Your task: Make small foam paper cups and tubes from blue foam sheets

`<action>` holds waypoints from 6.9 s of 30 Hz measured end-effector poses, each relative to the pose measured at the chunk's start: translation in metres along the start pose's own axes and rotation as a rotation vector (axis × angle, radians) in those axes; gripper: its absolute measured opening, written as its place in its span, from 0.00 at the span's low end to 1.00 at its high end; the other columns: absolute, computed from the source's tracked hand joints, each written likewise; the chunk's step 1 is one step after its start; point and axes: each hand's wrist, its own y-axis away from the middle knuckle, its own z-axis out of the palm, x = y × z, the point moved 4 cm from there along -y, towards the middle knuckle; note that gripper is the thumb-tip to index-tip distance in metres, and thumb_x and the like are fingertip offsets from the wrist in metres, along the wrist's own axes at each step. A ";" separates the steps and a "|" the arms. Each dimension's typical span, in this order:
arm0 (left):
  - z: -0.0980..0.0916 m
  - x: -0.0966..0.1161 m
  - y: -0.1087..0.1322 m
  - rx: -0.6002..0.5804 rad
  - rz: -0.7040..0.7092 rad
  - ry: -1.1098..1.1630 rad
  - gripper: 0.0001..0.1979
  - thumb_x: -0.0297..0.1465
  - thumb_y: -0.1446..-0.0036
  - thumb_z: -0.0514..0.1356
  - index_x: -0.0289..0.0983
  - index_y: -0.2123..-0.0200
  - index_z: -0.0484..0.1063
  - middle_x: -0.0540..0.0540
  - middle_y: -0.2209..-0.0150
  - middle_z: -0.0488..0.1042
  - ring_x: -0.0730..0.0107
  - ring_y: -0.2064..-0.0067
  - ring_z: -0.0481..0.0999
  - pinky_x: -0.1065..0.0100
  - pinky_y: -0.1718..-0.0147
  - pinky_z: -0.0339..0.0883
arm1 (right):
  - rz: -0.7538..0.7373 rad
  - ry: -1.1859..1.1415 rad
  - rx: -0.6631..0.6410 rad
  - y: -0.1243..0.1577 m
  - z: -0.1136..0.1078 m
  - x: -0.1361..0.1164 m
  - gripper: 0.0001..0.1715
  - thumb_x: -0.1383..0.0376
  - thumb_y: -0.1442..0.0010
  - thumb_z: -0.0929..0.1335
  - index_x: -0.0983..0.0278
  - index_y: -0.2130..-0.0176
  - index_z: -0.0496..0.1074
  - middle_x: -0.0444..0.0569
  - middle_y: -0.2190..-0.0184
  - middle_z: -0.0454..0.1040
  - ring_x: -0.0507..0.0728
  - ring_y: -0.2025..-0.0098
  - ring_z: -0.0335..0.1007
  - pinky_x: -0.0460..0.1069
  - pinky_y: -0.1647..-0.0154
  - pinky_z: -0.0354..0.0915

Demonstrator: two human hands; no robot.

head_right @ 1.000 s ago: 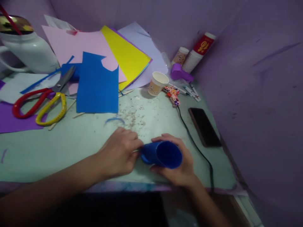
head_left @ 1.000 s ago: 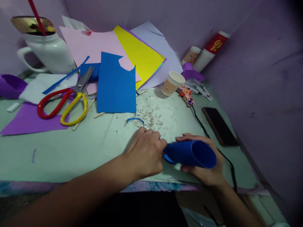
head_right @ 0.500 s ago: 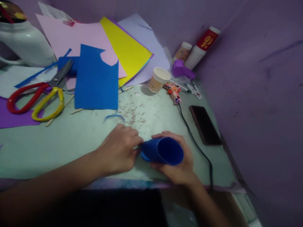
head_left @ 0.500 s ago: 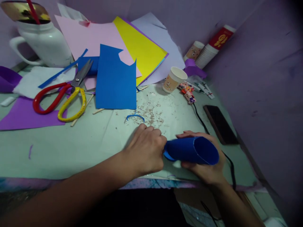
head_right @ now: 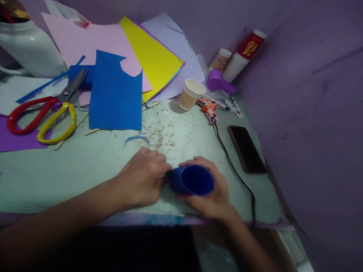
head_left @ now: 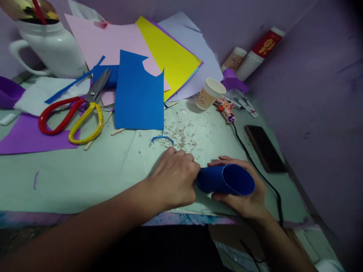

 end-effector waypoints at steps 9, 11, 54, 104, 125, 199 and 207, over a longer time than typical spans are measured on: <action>-0.002 -0.002 -0.001 -0.068 -0.003 0.038 0.10 0.25 0.55 0.55 0.36 0.70 0.75 0.44 0.72 0.73 0.57 0.66 0.72 0.54 0.63 0.63 | -0.057 0.042 -0.033 -0.003 0.002 0.000 0.34 0.61 0.57 0.78 0.59 0.51 0.67 0.51 0.59 0.78 0.64 0.51 0.71 0.61 0.45 0.63; -0.006 -0.005 0.001 -0.035 -0.024 0.122 0.14 0.25 0.54 0.56 0.36 0.62 0.75 0.44 0.67 0.75 0.57 0.63 0.73 0.52 0.60 0.65 | -0.051 0.050 -0.032 -0.004 0.002 0.003 0.35 0.59 0.57 0.78 0.60 0.51 0.67 0.51 0.59 0.78 0.64 0.50 0.71 0.61 0.45 0.63; -0.015 0.034 -0.011 0.289 0.039 -0.104 0.19 0.41 0.45 0.60 0.42 0.52 0.63 0.43 0.57 0.72 0.57 0.56 0.76 0.56 0.59 0.74 | -0.112 -0.046 -0.146 -0.005 -0.026 0.013 0.33 0.75 0.49 0.70 0.69 0.44 0.64 0.52 0.51 0.76 0.58 0.52 0.71 0.53 0.47 0.61; -0.021 0.001 0.005 0.152 0.005 0.369 0.27 0.27 0.50 0.58 0.40 0.45 0.61 0.46 0.50 0.72 0.67 0.61 0.75 0.66 0.65 0.71 | 0.183 -0.117 -0.206 -0.009 0.000 0.010 0.29 0.54 0.57 0.77 0.60 0.57 0.69 0.48 0.62 0.74 0.61 0.61 0.73 0.56 0.59 0.70; -0.006 0.021 -0.012 0.250 0.142 0.306 0.24 0.32 0.47 0.63 0.40 0.48 0.61 0.46 0.52 0.72 0.67 0.55 0.74 0.66 0.55 0.70 | -0.030 -0.063 -0.209 -0.003 -0.022 0.013 0.35 0.72 0.48 0.68 0.64 0.42 0.60 0.56 0.44 0.68 0.60 0.42 0.64 0.59 0.41 0.60; -0.087 -0.058 0.021 1.019 -0.305 0.129 0.05 0.33 0.47 0.63 0.43 0.65 0.74 0.53 0.69 0.74 0.71 0.69 0.71 0.67 0.66 0.65 | 0.155 0.000 -0.058 -0.071 -0.028 -0.003 0.08 0.67 0.43 0.68 0.62 0.61 0.75 0.49 0.62 0.79 0.56 0.60 0.75 0.52 0.57 0.70; -0.038 -0.029 0.006 -0.097 -0.263 0.970 0.19 0.43 0.57 0.67 0.37 0.87 0.68 0.53 0.88 0.61 0.78 0.83 0.56 0.74 0.85 0.47 | -0.173 -0.324 -0.216 -0.055 0.003 -0.064 0.12 0.68 0.45 0.73 0.60 0.58 0.76 0.46 0.67 0.79 0.51 0.67 0.75 0.43 0.65 0.70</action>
